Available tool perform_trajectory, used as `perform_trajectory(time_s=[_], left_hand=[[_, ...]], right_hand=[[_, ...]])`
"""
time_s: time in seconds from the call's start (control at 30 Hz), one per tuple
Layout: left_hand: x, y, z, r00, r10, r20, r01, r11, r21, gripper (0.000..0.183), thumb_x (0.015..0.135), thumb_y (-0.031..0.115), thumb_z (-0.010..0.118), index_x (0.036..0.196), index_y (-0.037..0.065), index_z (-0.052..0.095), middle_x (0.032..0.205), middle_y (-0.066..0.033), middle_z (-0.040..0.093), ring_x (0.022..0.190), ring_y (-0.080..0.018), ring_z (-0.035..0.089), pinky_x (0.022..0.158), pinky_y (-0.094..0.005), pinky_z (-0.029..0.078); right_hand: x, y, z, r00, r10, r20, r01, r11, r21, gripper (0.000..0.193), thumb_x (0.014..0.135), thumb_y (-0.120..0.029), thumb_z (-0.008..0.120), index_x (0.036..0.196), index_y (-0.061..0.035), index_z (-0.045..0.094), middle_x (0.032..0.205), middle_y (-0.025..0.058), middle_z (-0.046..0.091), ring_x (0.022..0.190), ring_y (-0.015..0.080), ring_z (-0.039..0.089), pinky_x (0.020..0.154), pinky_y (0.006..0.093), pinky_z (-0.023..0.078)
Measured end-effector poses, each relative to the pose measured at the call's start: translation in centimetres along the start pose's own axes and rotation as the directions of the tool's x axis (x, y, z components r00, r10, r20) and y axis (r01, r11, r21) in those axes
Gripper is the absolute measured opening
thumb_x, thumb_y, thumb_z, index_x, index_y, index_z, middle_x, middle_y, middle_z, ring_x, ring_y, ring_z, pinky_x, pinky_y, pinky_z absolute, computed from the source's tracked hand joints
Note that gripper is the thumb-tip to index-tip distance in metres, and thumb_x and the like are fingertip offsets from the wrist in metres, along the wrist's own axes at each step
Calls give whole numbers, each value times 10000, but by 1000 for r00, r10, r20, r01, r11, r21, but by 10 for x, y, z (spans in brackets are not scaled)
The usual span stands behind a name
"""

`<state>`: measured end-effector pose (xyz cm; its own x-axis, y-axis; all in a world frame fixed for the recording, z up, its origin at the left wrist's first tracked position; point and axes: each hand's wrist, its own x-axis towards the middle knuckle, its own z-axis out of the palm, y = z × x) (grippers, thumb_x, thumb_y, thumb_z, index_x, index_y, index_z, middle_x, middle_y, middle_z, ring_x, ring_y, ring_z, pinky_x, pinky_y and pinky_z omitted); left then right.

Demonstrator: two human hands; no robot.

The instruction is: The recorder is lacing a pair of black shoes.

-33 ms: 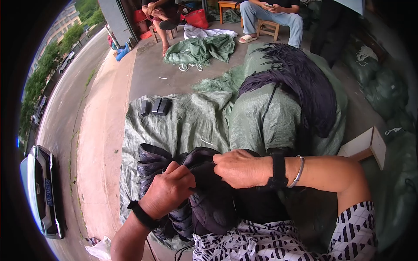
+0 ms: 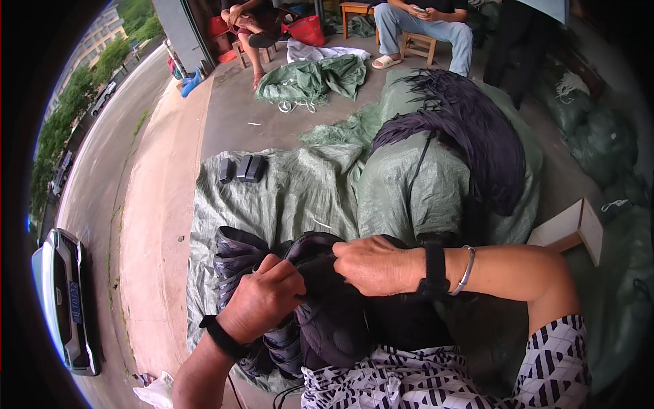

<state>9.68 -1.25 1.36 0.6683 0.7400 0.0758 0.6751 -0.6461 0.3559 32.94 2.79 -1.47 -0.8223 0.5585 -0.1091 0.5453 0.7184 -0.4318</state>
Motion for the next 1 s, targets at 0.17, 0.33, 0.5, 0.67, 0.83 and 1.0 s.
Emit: perform_trajectory(time_s=[0.17,0.33,0.5,0.67,0.83,1.0], left_hand=[[4,-4,5,995,32,-99,-40,996,-76,236,602,2,743,783,76,612,903,-49,584,883,-260,570,730,-343,523],[2,-11,9,989,57,-134,-62,997,-37,229,621,-7,724,798,75,604,922,-50,603,901,-270,583,725,-354,529],[-3,-19,18,969,128,-210,-132,991,-3,192,676,35,702,828,95,601,867,-25,594,864,-244,584,658,-339,534],[-3,-18,20,964,123,-234,-130,992,-12,215,638,22,703,807,111,604,883,-29,589,868,-240,582,647,-333,536],[-7,-21,27,956,101,-276,-103,995,8,220,634,20,708,798,118,599,888,-16,581,864,-224,584,612,-321,537],[-7,-22,30,948,89,-307,-91,996,6,232,636,21,716,803,122,590,877,-4,578,852,-209,585,594,-310,532]], right_hand=[[1,13,-45,939,294,-181,17,483,875,170,933,-167,528,901,0,534,858,111,622,629,184,666,475,278,494],[-30,45,-154,388,668,-635,635,306,710,180,983,-236,482,971,-61,524,922,147,670,640,154,650,499,233,498],[-40,82,-135,524,669,-526,582,169,795,182,988,-263,487,909,-100,502,884,165,673,485,78,520,375,204,353],[-9,37,-69,817,465,-341,230,279,932,153,929,-216,585,999,-81,568,772,42,631,549,74,573,432,180,416],[19,-5,21,892,-158,-424,253,951,179,101,805,-119,643,875,-70,591,780,85,556,728,270,620,627,393,494],[26,-6,29,905,-181,-385,230,970,84,98,778,-113,648,851,-77,595,790,96,542,746,316,617,625,418,495]])
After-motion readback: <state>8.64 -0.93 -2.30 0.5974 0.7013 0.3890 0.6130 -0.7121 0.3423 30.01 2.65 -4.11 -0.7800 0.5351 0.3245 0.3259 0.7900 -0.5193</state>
